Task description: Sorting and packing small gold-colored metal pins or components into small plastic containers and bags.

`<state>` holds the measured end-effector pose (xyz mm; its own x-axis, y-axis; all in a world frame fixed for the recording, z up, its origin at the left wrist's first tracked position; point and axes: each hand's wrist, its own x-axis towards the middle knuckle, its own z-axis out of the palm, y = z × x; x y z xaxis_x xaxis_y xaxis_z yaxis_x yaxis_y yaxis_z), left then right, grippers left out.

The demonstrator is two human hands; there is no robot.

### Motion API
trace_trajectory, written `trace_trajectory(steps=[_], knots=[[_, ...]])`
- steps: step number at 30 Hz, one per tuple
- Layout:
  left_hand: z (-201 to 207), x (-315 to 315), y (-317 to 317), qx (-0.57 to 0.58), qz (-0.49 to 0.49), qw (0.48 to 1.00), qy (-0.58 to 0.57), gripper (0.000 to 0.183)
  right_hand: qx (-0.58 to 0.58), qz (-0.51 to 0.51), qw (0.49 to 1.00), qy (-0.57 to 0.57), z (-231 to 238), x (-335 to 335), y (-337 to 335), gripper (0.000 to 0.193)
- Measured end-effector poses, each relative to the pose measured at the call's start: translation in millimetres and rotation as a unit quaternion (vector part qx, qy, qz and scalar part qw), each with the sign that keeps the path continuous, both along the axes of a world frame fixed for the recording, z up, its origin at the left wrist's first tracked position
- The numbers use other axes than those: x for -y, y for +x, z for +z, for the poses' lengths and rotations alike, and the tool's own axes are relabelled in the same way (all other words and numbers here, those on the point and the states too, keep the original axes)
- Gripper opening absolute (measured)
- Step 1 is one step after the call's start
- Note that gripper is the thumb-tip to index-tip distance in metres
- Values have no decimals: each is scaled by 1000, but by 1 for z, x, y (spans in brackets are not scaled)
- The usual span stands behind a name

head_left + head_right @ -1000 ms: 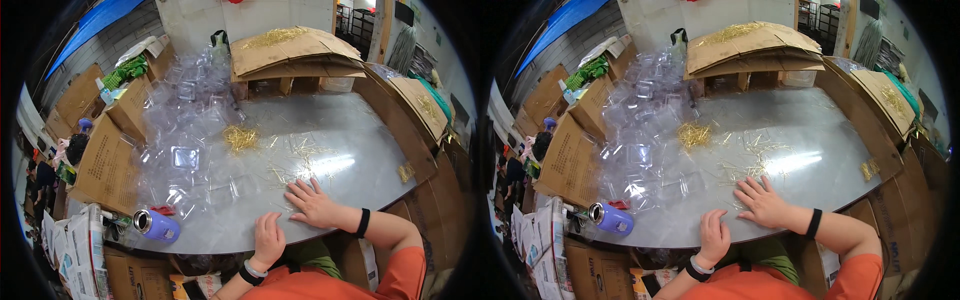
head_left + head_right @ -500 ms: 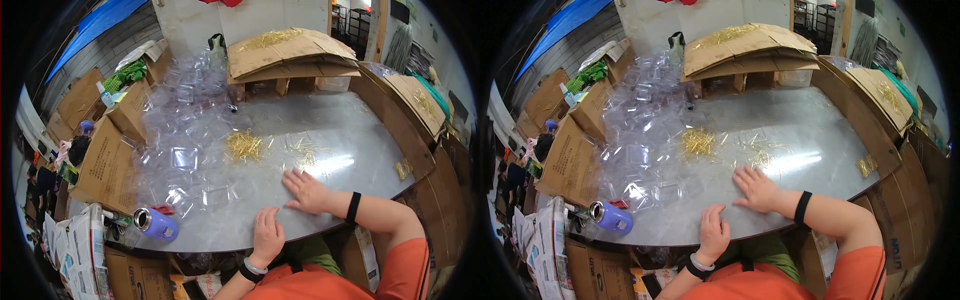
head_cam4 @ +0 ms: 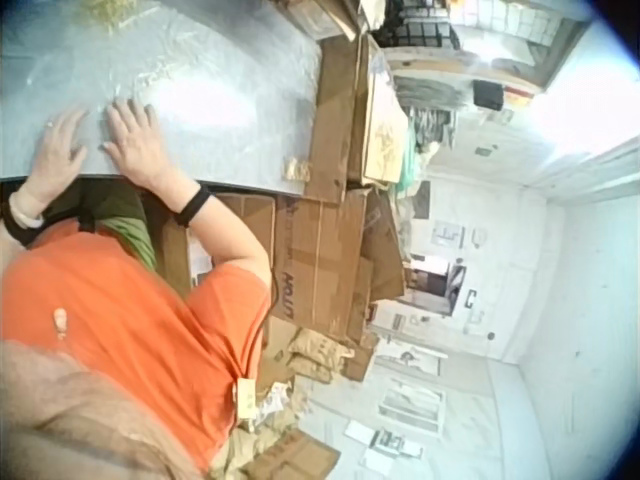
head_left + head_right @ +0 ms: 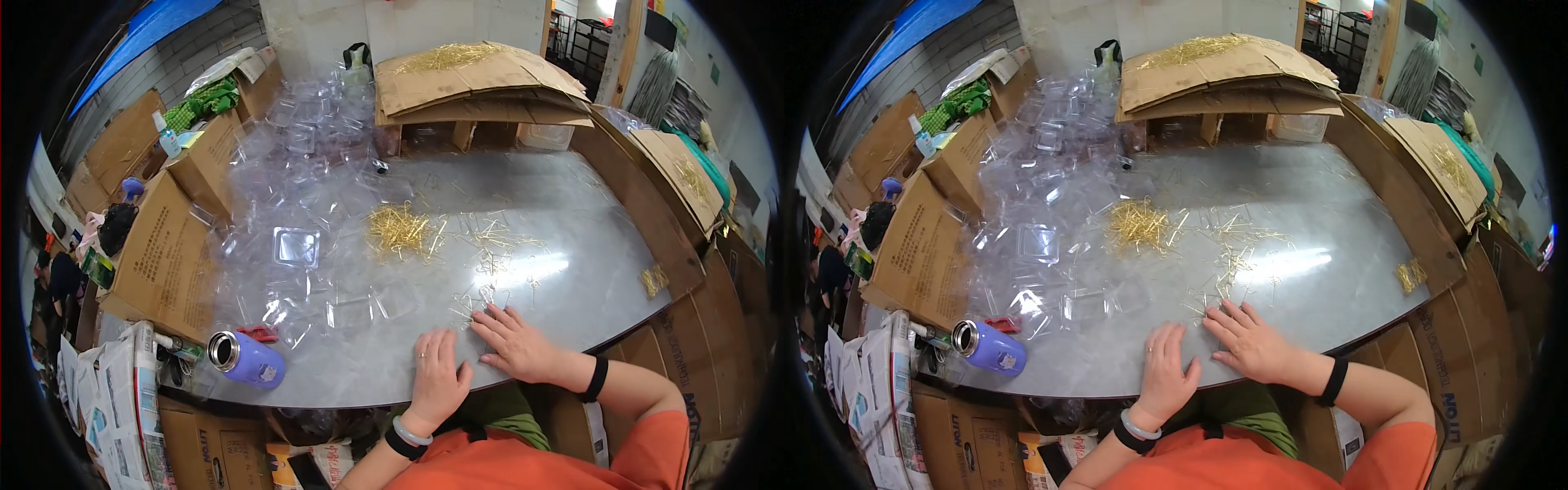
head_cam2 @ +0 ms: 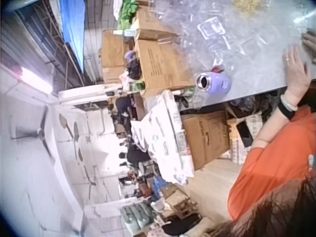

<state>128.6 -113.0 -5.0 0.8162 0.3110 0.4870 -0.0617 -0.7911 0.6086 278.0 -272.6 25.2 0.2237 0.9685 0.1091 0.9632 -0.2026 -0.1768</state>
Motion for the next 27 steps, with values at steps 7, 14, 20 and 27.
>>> trace_trajectory(steps=[7, 14, 20, 27], knots=[[-6, -6, 3, -110, -38, 988, 97, 90, -110, 46, 986, 113, -28, 21, 1, 47], [-3, -8, 0, -105, -80, 989, 68, 85, -32, -179, 968, 171, -9, 10, -36, 59], [3, -14, -3, -104, -121, 987, -35, 82, -47, -90, 984, 144, -24, 10, -24, 49], [11, -8, 6, -100, -136, 979, 114, 65, -73, -21, 992, 100, 1, 6, 12, 43]])
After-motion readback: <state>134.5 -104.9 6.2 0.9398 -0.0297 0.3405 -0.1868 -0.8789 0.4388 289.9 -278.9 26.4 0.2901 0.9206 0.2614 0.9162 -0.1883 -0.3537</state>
